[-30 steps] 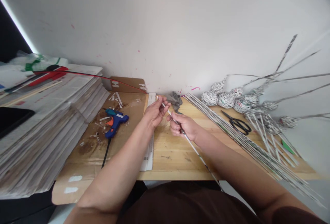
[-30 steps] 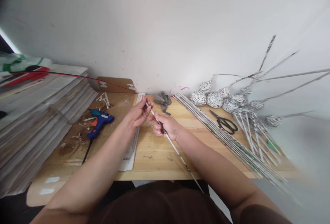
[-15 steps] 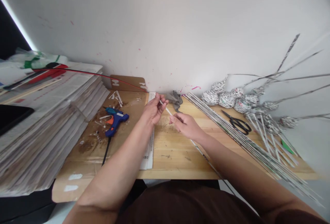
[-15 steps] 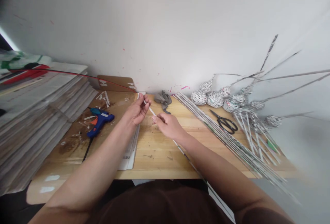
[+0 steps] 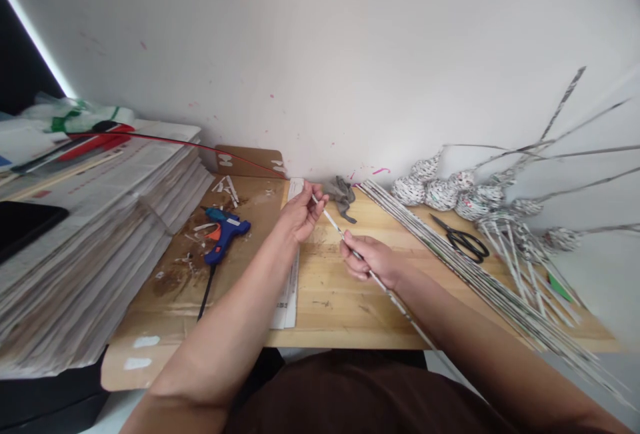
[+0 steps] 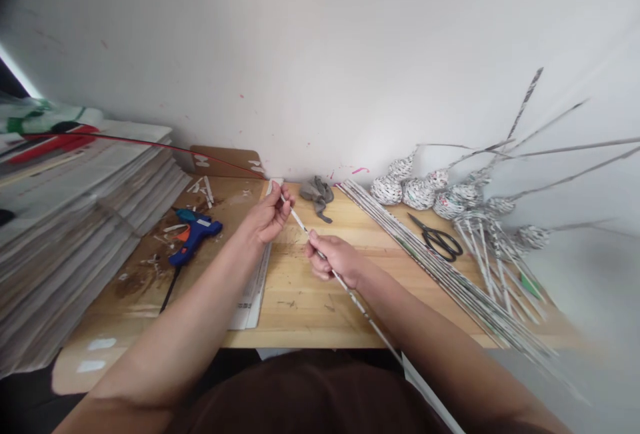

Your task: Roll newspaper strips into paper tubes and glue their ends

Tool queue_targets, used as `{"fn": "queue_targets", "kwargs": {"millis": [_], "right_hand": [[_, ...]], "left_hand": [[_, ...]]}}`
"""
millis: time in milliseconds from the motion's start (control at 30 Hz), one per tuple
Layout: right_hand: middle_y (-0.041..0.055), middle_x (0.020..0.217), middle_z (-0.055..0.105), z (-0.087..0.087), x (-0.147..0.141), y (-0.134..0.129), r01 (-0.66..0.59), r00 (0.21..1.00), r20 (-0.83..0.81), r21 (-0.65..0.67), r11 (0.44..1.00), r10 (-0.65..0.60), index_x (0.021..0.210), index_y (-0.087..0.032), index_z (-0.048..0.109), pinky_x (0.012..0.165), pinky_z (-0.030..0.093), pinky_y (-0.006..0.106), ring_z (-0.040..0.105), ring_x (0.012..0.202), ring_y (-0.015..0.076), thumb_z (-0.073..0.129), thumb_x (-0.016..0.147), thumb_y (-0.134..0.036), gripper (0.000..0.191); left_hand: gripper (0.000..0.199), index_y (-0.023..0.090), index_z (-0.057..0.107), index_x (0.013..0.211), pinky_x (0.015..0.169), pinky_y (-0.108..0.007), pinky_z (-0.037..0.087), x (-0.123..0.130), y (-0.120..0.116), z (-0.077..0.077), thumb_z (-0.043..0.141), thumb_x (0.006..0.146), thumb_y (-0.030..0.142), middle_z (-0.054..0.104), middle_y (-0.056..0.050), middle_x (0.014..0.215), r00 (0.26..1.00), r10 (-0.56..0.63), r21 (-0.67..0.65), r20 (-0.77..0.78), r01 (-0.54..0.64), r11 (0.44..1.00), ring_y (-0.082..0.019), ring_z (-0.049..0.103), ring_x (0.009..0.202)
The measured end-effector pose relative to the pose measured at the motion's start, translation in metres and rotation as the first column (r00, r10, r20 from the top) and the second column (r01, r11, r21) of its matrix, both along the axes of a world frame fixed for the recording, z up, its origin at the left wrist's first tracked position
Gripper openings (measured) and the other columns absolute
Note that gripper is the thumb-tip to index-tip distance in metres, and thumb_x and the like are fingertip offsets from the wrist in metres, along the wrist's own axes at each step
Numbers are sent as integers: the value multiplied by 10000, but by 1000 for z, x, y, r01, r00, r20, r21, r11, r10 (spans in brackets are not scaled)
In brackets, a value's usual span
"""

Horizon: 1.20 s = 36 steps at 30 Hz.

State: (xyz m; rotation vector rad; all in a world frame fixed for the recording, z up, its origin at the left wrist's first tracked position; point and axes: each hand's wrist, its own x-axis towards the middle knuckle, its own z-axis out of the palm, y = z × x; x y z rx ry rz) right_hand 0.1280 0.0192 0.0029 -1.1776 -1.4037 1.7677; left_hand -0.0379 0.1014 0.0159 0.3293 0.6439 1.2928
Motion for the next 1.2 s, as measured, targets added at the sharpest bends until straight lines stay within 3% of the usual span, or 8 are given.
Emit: {"fn": "queue_targets", "kwargs": {"millis": [100,233,433,600,767,933,1100,1200], "right_hand": [[-95,402,285,-2,-2,-2,-45,997,-74,-87,995,39,815,-206,549,423,280,244,299,362,104,411,874,-611,432],[-37,529,487,-3,-3,-4,83,984,138,231,969,-117,847,-188,598,474,296,243,415,458,103,570,830,-530,344],[-94,380,259,-2,-1,-2,-77,983,-174,-123,989,55,806,-214,530,435,280,250,267,358,110,351,916,-548,394],[-38,495,475,-2,-3,-2,134,978,125,253,958,-170,807,-185,585,472,291,243,396,441,101,524,861,-536,359],[-98,372,259,-3,-5,0,-65,989,-139,-89,994,52,722,-215,480,417,263,246,261,350,102,414,888,-563,391],[-52,438,437,1,-15,8,103,994,9,161,982,-106,763,-173,555,445,257,237,352,397,91,480,876,-543,394],[-87,370,208,-1,-20,12,-44,967,-253,-104,994,16,680,-224,440,459,301,259,280,388,122,382,911,-535,392],[-61,397,340,-6,-20,10,18,995,-102,33,999,-15,726,-208,527,489,324,270,359,415,128,396,890,-597,442]], "left_hand": [[219,95,637,757,469,-96,511,-1,0,-1,561,880,260,599,-3,600,1000,10,2,11,-10,1000,-77,649,555],[220,92,638,760,475,-104,522,-1,2,-1,553,886,250,603,-5,597,999,33,10,-7,-33,999,-80,649,545],[217,91,632,748,476,-92,518,-1,2,-1,569,877,254,597,1,584,999,19,3,32,-19,1000,-71,645,539],[197,98,642,777,480,-94,521,-2,3,-3,617,844,282,609,-1,599,999,35,-1,3,-35,999,-75,651,548],[222,93,641,764,457,-90,507,-2,1,-1,562,880,265,610,-7,602,1000,11,4,21,-11,1000,-77,651,548],[208,94,641,766,462,-94,509,-1,1,0,577,872,262,607,-7,602,999,32,4,-6,-32,999,-77,649,544],[193,95,632,778,456,-80,503,-2,1,0,600,859,267,604,3,596,998,18,-11,64,-17,1000,-66,644,542],[200,97,637,785,439,-85,498,-2,1,0,617,845,286,612,-1,597,1000,16,-14,26,-16,1000,-71,644,533]]}}
